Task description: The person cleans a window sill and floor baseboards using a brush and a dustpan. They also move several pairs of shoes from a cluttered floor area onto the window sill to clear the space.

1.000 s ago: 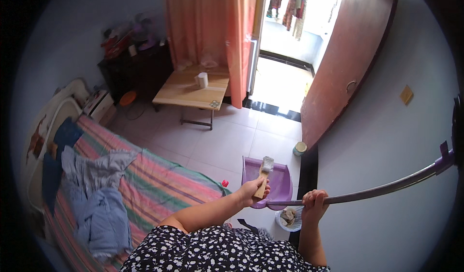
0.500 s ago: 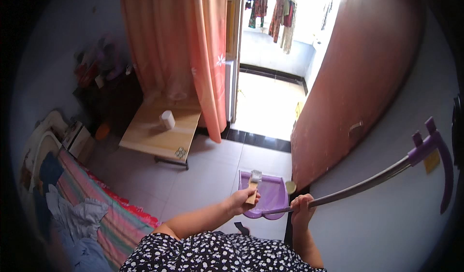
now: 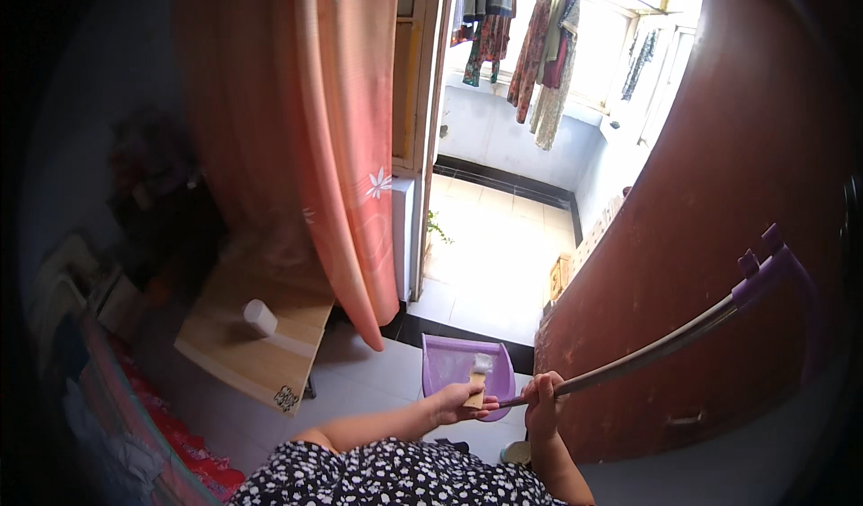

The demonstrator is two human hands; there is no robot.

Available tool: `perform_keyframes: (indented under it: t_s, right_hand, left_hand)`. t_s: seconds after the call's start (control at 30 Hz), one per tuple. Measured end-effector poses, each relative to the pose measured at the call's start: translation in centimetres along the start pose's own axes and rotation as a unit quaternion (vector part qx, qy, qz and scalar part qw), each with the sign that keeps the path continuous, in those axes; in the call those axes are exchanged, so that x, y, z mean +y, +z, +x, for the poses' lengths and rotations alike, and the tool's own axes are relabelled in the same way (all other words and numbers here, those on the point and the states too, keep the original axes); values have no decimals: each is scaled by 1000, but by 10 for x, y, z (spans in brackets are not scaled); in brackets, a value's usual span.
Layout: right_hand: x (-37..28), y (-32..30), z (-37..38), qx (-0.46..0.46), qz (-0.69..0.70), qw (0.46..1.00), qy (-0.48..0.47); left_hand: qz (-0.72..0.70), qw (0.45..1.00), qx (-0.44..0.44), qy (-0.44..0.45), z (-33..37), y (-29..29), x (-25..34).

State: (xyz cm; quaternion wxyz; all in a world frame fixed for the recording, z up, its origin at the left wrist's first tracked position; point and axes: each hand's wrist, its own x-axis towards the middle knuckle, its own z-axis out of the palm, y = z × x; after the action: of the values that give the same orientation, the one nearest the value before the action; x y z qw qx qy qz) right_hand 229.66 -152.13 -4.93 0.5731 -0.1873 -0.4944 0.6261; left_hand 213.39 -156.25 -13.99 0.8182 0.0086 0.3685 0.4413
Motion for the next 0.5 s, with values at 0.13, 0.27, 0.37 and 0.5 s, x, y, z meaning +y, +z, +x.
perform_keyframes:
  t_s: [0.13, 0.27, 0.37, 0.5]
  right_hand:
    - [20, -9, 110, 18, 2, 1000, -12]
    - [58, -41, 202, 43, -2, 999, -32]
    - [84, -67, 280, 46, -1, 998, -34]
    - [123, -105, 401, 37, -43, 998, -32]
  left_hand:
    - [57, 998, 18, -28, 79, 26, 101]
    - [93, 994, 12, -57, 148, 42, 176]
    - [55, 995, 26, -80, 227, 38, 221]
    - [66, 997, 23, -33, 306, 85, 318]
